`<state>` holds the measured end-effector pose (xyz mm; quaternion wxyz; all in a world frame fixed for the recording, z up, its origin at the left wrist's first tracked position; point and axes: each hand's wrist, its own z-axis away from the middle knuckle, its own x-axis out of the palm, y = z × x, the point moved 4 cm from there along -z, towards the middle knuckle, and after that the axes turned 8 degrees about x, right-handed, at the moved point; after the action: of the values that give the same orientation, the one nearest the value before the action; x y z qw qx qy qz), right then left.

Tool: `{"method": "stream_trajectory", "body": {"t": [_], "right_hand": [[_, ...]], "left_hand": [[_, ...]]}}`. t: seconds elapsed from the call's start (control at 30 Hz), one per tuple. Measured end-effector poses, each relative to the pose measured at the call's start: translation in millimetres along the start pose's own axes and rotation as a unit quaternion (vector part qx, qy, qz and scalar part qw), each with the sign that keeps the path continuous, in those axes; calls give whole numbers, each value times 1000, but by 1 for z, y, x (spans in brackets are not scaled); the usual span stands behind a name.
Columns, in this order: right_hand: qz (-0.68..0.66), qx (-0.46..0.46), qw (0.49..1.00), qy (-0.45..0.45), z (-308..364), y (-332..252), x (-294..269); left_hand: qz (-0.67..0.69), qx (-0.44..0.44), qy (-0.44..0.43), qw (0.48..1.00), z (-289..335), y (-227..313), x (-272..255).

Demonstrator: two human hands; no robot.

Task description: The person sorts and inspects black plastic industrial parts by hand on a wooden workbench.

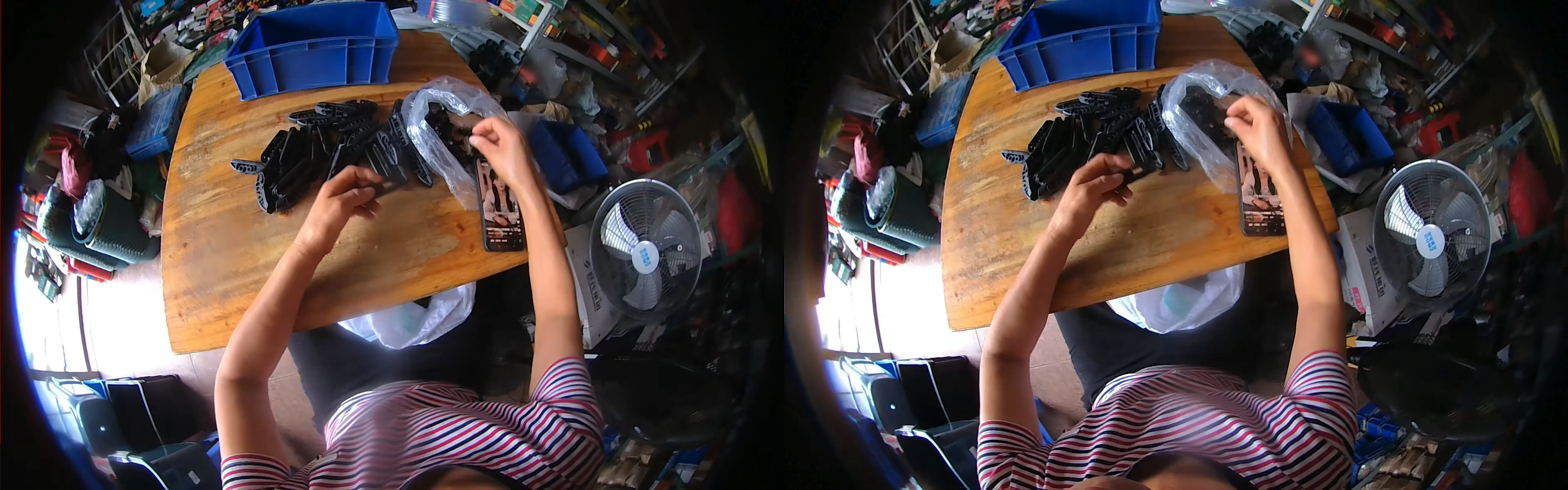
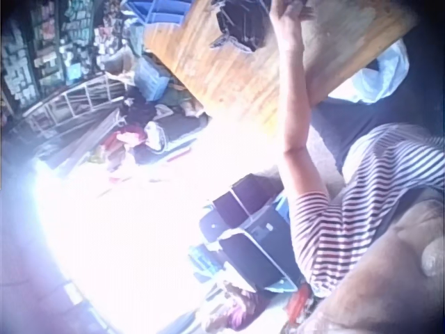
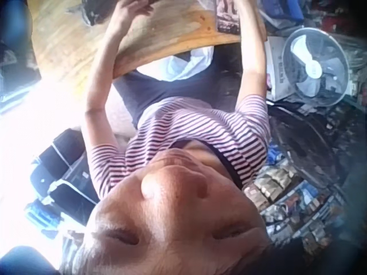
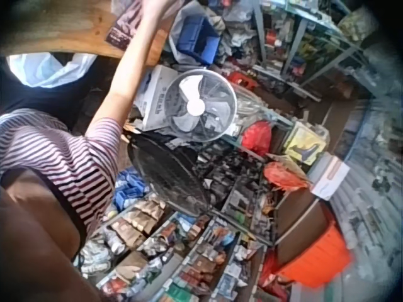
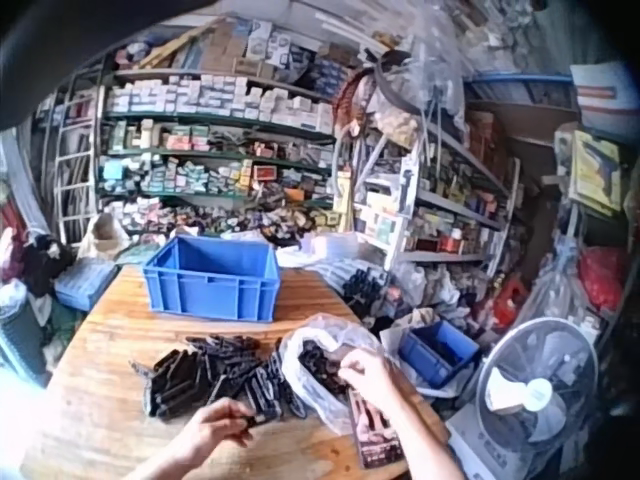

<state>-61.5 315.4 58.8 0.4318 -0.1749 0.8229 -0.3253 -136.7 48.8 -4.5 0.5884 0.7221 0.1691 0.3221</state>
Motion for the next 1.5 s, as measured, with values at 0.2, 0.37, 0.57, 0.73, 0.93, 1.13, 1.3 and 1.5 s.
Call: {"method": "stream_trajectory", "body": {"t": [0.2,0.37,0.57,0.73,0.93,1.13,1.3,1.5], "right_hand": [[59,-185,979,67,59,-84,-14],[21,-173,983,56,79,-97,-10],[-10,-222,975,30,94,-121,-3],[-14,-237,971,-25,99,-124,17],[15,-259,965,-40,99,-121,21],[-49,-116,992,-12,109,-111,21],[-194,134,957,-166,151,-82,21],[-41,-2,982,-182,228,-73,32]], "left_hand": [[176,-56,-71,980,5,-9,30],[224,-49,-103,968,11,-4,38],[213,-3,-134,968,14,4,45],[193,-8,-137,972,17,3,48],[189,-24,-122,974,18,6,49],[38,77,-115,990,25,12,56],[-153,137,-222,953,42,26,79],[-557,354,-13,751,2,41,22]]}}
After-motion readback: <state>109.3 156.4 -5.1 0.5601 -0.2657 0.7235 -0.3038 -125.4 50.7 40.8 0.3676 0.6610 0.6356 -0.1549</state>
